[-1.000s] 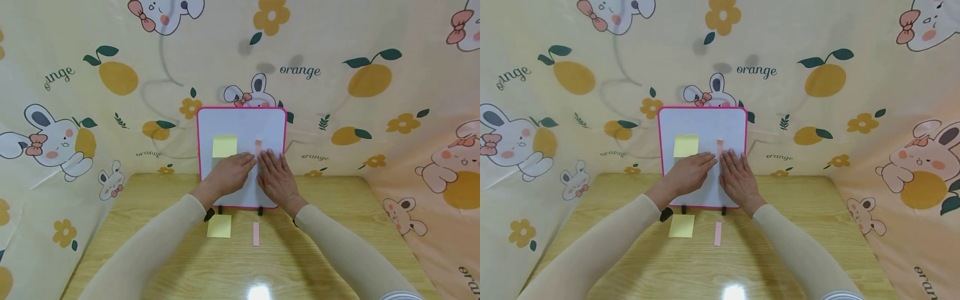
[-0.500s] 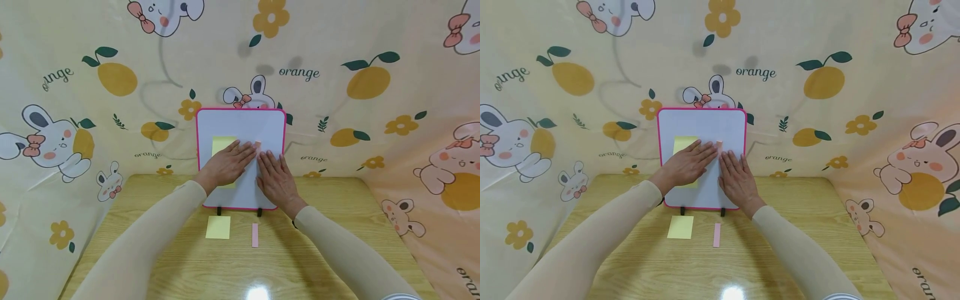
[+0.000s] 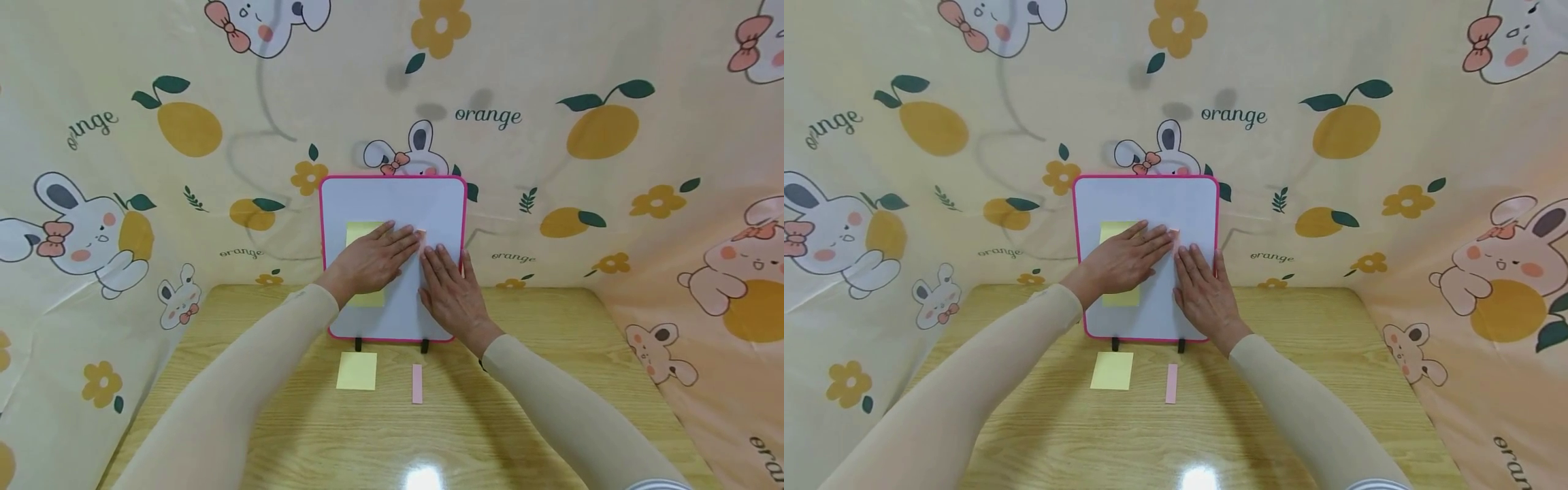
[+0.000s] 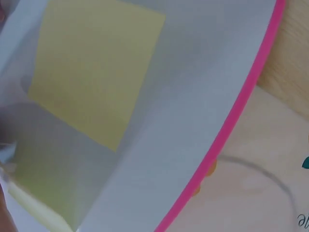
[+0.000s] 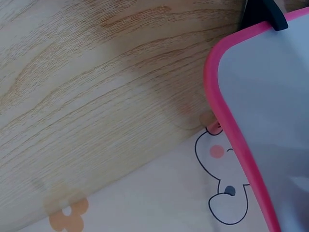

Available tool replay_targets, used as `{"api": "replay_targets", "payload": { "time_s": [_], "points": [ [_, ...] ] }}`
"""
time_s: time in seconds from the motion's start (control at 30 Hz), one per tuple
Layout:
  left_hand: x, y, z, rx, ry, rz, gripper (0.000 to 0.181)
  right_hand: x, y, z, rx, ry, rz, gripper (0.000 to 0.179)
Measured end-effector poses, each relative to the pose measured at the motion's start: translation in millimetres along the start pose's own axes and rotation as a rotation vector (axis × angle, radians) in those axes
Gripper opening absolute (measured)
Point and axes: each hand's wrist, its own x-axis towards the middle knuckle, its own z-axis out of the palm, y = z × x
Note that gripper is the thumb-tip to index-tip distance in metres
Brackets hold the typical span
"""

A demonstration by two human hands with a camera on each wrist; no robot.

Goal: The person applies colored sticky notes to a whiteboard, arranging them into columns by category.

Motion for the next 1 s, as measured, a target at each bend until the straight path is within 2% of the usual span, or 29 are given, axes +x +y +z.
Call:
{"api": "replay_targets", "payload": {
  "time_s": [0.33,0.6,0.77,1.0],
  "points": [
    [6.7,-11.9,-7.8,0.007,-0.034,-0.021,0.067,-0.4,-0.8,1.1,-0.004,0.031,0.002,0.074],
    [8.7,-14.8,-9.9,-0.007,-0.032,-0.049,0.067,-0.5,-1.1,-0.8,0.002,-0.011,0.009,0.074],
    [7.6,-10.7,-8.3,-0.041,-0.029,-0.032,0.065,-0.6,-1.1,-2.2,-0.011,-0.025,0.01,0.075],
    [8.1,-8.4,-4.8,-0.008,-0.013,-0.003,0.065,-0.4,-0.8,-1.9,-0.008,-0.028,0.014,0.075]
  ]
}}
